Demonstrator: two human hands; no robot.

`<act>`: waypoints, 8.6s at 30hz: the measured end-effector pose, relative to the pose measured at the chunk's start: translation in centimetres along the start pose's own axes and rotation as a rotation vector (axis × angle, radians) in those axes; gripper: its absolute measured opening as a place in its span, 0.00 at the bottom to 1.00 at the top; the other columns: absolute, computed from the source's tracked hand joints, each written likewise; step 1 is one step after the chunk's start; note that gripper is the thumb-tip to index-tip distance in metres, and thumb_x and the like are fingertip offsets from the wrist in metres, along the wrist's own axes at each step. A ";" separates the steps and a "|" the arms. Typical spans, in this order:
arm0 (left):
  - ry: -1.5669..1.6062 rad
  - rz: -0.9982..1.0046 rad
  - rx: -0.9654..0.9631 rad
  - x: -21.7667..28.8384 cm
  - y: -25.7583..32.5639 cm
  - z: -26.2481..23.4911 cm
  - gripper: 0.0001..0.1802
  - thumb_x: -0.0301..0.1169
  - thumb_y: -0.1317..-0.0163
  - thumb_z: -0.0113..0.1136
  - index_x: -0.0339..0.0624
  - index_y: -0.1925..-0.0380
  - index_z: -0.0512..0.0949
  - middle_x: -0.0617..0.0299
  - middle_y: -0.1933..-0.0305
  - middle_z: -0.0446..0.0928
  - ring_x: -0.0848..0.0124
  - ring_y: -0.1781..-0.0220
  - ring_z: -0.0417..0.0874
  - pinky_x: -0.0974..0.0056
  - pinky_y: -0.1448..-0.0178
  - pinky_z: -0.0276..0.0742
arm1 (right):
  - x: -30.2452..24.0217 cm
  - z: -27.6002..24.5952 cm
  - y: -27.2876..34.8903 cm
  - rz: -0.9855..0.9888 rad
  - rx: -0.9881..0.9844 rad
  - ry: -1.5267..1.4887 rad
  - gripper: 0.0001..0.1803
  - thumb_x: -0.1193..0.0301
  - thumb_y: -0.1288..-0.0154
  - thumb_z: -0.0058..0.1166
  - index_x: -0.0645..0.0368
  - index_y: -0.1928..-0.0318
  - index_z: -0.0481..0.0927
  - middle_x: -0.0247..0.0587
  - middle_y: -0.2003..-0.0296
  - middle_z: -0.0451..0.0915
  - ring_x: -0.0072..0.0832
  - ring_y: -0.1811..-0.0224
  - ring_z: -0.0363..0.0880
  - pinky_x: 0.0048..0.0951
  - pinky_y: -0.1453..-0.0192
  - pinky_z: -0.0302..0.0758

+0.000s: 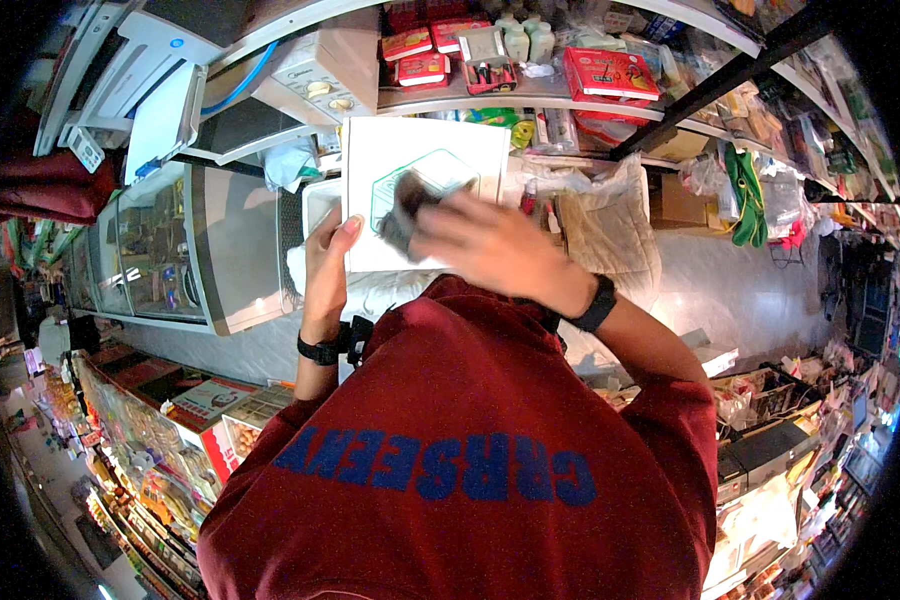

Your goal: The person picks up a white box, a brown cardboard box, and a pink spray bottle one by one, and wipes each of them with a grey cloth.

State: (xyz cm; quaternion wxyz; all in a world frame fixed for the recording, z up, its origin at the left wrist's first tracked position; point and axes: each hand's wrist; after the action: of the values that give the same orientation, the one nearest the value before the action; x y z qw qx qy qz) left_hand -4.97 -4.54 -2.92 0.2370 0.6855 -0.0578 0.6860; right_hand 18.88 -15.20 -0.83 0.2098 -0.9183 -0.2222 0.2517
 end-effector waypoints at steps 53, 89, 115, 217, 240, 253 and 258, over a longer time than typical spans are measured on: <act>0.205 0.050 0.059 -2.9 0.2 -1.7 0.35 0.46 0.37 0.59 0.25 0.41 0.71 0.51 0.45 0.78 0.66 0.44 0.80 0.64 0.40 0.73 | -3.1 -1.8 1.2 0.467 -0.008 0.210 0.33 0.75 0.52 0.59 0.49 0.39 0.78 0.42 0.53 0.71 0.42 0.55 0.79 0.41 0.65 0.82; 0.383 -0.032 0.132 -2.2 1.1 3.3 0.22 0.40 0.27 0.55 0.29 0.45 0.77 0.60 0.51 0.81 0.75 0.50 0.79 0.68 0.44 0.73 | -5.0 0.4 -2.6 0.536 0.333 -0.081 0.29 0.76 0.48 0.59 0.55 0.42 0.77 0.47 0.51 0.76 0.48 0.52 0.79 0.42 0.49 0.79; 1.002 -0.358 -0.162 1.9 0.9 5.3 0.45 0.70 0.40 0.51 0.52 0.31 0.66 0.56 0.31 0.68 0.57 0.32 0.69 0.46 0.31 0.70 | -1.7 0.7 -3.0 0.296 0.636 0.246 0.26 0.70 0.47 0.65 0.49 0.45 0.81 0.35 0.53 0.75 0.35 0.52 0.74 0.36 0.48 0.70; 1.008 -0.481 -0.186 3.4 0.0 10.0 0.48 0.69 0.39 0.50 0.45 0.30 0.64 0.51 0.31 0.68 0.54 0.31 0.69 0.44 0.24 0.61 | 0.9 -2.1 -4.1 0.389 0.779 0.095 0.24 0.76 0.43 0.58 0.61 0.43 0.74 0.51 0.44 0.76 0.51 0.40 0.72 0.48 0.31 0.66; 0.687 -0.371 -0.381 1.7 0.0 4.4 0.40 0.46 0.28 0.51 0.52 0.22 0.48 0.49 0.22 0.54 0.47 0.24 0.62 0.34 0.28 0.65 | 1.3 -5.5 -3.4 0.706 0.971 -1.738 0.27 0.64 0.26 0.45 0.57 0.30 0.65 0.41 0.38 0.76 0.31 0.39 0.77 0.34 0.35 0.73; 0.863 -0.236 -0.404 -1.2 -0.1 -2.6 0.41 0.53 0.36 0.59 0.41 0.30 0.65 0.53 0.31 0.72 0.58 0.33 0.76 0.52 0.32 0.75 | -2.8 -0.5 -2.6 0.477 0.748 -0.671 0.27 0.79 0.41 0.56 0.65 0.40 0.68 0.50 0.43 0.69 0.39 0.37 0.69 0.35 0.31 0.63; 0.935 -0.324 -0.484 -0.6 0.5 -3.7 0.34 0.40 0.32 0.63 0.34 0.32 0.66 0.52 0.36 0.77 0.58 0.36 0.79 0.51 0.34 0.77 | -2.9 -0.2 -1.8 0.507 0.700 -0.558 0.26 0.78 0.42 0.57 0.65 0.41 0.70 0.52 0.42 0.70 0.44 0.37 0.69 0.38 0.31 0.63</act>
State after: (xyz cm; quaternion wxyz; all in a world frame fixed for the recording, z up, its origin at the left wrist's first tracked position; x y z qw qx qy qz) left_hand -8.59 -3.59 -3.62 0.4907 0.2338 0.0038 0.8394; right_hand 16.23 -15.26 1.26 0.3700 -0.7158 0.0574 0.5894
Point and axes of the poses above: each hand's wrist, its own y-axis away from the middle knuckle, its own z-axis out of the palm, x = y × z
